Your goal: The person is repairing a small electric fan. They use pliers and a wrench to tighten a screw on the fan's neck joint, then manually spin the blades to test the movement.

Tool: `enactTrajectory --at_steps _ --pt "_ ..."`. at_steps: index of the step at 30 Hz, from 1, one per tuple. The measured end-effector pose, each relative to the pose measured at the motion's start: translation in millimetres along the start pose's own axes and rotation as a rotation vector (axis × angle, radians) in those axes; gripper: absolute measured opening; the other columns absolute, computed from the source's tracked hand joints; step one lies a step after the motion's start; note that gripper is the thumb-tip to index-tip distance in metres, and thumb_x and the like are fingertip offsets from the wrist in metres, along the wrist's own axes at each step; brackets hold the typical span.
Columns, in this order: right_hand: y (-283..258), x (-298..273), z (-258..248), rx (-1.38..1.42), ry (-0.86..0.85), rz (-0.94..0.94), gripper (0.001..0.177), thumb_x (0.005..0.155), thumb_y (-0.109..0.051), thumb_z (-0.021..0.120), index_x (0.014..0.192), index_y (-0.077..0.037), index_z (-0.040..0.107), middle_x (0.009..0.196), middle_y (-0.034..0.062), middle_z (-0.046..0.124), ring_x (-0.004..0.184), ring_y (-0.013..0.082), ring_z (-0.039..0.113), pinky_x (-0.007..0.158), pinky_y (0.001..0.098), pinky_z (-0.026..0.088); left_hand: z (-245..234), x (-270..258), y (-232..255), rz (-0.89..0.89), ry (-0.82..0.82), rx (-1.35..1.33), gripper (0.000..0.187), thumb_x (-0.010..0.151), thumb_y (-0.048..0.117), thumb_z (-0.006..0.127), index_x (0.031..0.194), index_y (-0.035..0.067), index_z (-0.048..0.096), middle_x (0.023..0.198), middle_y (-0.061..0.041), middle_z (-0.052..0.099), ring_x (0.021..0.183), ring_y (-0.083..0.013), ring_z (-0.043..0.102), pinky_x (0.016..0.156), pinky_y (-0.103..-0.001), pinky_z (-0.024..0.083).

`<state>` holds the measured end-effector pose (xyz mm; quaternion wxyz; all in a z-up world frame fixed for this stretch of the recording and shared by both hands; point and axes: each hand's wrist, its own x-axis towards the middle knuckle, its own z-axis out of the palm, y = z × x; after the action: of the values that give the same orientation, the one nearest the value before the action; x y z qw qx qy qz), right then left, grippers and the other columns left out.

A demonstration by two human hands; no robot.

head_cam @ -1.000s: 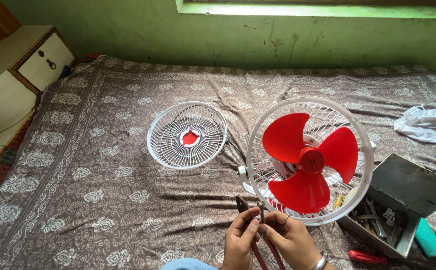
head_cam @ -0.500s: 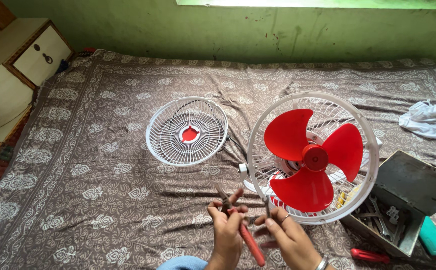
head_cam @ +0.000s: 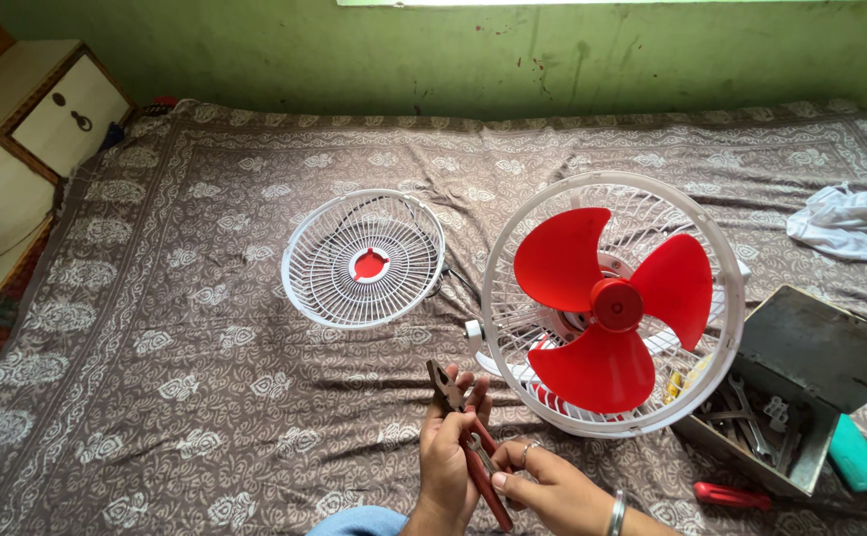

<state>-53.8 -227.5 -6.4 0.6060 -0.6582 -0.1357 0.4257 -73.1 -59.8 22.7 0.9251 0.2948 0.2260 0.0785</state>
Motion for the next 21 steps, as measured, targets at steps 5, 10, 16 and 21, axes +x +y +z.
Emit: enactTrajectory --at_steps 5,10,16,21 --pt "5.2 1.2 8.0 -0.083 0.156 -0.264 0.009 0.096 -0.013 0.059 0.097 -0.005 0.056 0.094 0.0051 0.049 0.086 0.0144 0.048 0.080 0.0309 0.047 -1.1 -12.3 -3.7 0.028 -0.239 0.019 0.060 0.097 0.015 0.041 0.155 0.008 0.033 0.129 -0.020 0.060 0.123 -0.0274 0.059 0.108 -0.043 0.049" --pt "-6.9 -7.0 14.3 -0.190 0.204 -0.429 0.007 0.095 -0.010 0.057 0.095 -0.003 0.056 0.097 0.0058 0.048 0.089 0.0171 0.047 0.084 0.0328 0.044 -13.7 -22.9 -28.5 -0.029 -0.231 -0.068 0.064 0.100 0.046 0.043 0.139 -0.004 0.047 0.130 -0.022 0.066 0.121 -0.0298 0.067 0.104 -0.046 0.054" --pt "-15.5 -6.7 17.0 0.088 0.213 -0.404 0.019 0.099 -0.012 0.052 0.108 0.000 0.063 0.091 0.0045 0.055 0.083 0.0137 0.046 0.076 0.0285 0.041 -29.6 -12.3 -31.7 0.169 0.005 0.451 0.059 0.095 0.049 0.056 0.124 0.000 0.070 0.105 -0.009 0.076 0.091 -0.0173 0.072 0.077 -0.034 0.061" --pt "-6.8 -7.1 12.8 0.152 0.341 -0.332 0.023 0.099 -0.016 0.051 0.109 -0.001 0.065 0.078 -0.0010 0.054 0.070 0.0081 0.047 0.065 0.0245 0.042 -28.8 -19.7 -30.0 0.109 0.002 0.544 0.047 0.102 0.041 0.063 0.132 0.005 0.071 0.069 0.000 0.049 0.060 -0.0089 0.045 0.052 -0.026 0.038"
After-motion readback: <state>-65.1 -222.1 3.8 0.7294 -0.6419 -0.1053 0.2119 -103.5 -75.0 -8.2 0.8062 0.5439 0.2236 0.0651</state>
